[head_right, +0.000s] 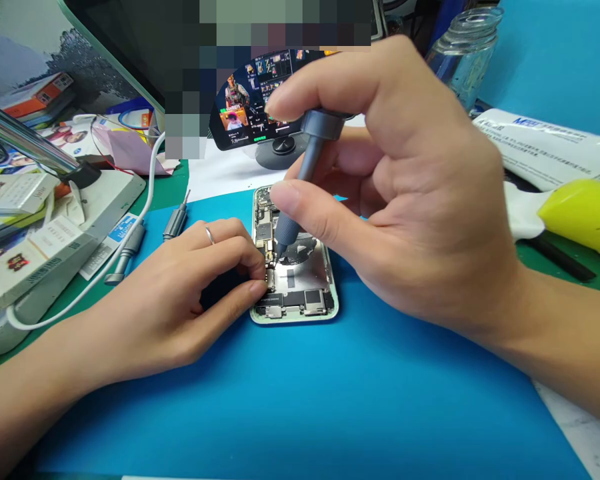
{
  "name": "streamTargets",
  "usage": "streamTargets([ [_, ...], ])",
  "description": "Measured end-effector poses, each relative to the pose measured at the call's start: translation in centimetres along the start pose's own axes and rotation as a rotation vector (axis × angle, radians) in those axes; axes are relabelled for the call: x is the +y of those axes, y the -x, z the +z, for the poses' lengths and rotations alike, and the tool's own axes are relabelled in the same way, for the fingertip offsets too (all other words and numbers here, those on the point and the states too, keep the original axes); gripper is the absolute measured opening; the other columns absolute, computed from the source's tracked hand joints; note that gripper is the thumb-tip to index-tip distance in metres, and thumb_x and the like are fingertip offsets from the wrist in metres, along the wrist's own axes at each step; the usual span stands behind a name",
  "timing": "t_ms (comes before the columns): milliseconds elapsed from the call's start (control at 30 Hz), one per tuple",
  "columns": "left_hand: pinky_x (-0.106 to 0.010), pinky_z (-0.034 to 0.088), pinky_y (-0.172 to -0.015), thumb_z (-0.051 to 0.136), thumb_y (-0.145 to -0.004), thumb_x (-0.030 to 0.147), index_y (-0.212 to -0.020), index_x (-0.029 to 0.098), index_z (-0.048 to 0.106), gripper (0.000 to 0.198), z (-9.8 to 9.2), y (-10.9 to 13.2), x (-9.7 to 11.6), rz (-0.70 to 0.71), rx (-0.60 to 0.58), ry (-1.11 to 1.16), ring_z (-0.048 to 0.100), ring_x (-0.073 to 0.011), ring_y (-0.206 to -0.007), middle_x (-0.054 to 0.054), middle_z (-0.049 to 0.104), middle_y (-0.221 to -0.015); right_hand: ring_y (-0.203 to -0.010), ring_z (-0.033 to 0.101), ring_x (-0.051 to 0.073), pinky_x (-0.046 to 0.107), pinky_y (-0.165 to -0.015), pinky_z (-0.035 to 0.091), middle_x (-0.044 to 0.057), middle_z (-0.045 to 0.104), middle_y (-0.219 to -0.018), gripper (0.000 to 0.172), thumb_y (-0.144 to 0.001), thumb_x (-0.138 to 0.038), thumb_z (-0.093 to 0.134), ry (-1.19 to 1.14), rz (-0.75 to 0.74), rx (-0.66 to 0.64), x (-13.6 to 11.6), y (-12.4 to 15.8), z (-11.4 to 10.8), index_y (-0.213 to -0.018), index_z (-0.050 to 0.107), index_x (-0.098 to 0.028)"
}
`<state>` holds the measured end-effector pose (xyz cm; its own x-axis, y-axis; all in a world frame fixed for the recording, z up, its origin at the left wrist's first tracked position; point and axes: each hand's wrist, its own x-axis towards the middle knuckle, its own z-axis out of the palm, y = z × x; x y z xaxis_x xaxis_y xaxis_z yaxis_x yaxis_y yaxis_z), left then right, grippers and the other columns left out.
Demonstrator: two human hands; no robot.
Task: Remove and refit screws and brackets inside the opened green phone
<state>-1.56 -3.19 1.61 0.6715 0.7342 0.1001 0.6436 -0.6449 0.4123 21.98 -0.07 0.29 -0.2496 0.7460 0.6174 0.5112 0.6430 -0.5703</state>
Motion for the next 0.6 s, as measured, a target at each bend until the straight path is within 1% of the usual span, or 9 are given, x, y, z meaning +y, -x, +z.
streamTargets([
  [133,-0.039,0.037,-0.077,0.05,-0.105,0.024,-0.094,0.019,0.059,0.015,-0.03,0.03,0.13,0.003,-0.002,-0.03,0.054,-0.021,-0.091,-0.004,0.061,-0.097,-0.086,0.074,0.013,0.024,-0.067,0.067,0.0,0.066,-0.108,0.045,-0.096,-0.05,0.067,0.002,-0.006,-0.007,-0.06,-0.09,-0.19,-0.135,0.056,-0.03],
  [300,-0.041,0.035,-0.074,0.047,-0.106,0.024,-0.093,0.019,0.059,0.018,-0.1,0.1,0.33,0.015,-0.025,-0.063,0.051,-0.0218,-0.087,-0.005,0.06,-0.097,-0.085,0.074,0.015,0.026,-0.068,0.067,0.001,0.066,-0.104,0.045,-0.096,-0.047,0.067,-0.02,-0.008,-0.012,-0.09,-0.13,0.04,-0.136,0.055,-0.029],
  [467,-0.04,0.035,-0.074,0.044,-0.107,0.023,-0.094,0.018,0.058,0.02,0.1,0.01,0.46,0.008,-0.024,-0.088,0.05,-0.0213,-0.086,-0.005,0.059,-0.097,-0.091,0.074,0.013,0.025,-0.074,0.067,0.0,0.064,-0.123,0.042,-0.097,-0.048,0.066,0.014,-0.015,-0.016,-0.14,-0.21,-0.01,-0.134,0.055,-0.032],
  [533,-0.039,0.035,-0.074,0.045,-0.107,0.023,-0.094,0.018,0.057,0.018,0.22,-0.07,0.44,-0.011,-0.006,-0.083,0.051,-0.0206,-0.085,-0.004,0.059,-0.096,-0.091,0.074,0.014,0.025,-0.073,0.067,0.0,0.065,-0.12,0.043,-0.097,-0.05,0.066,0.022,-0.024,-0.017,-0.05,-0.19,-0.04,-0.134,0.055,-0.032],
  [600,-0.038,0.035,-0.073,0.046,-0.106,0.023,-0.093,0.019,0.055,0.016,0.32,-0.18,0.36,-0.031,0.015,-0.066,0.051,-0.02,-0.084,-0.003,0.059,-0.095,-0.088,0.074,0.015,0.027,-0.07,0.067,0.001,0.066,-0.112,0.046,-0.097,-0.05,0.066,0.023,-0.019,-0.024,0.07,-0.16,-0.01,-0.137,0.055,-0.031],
])
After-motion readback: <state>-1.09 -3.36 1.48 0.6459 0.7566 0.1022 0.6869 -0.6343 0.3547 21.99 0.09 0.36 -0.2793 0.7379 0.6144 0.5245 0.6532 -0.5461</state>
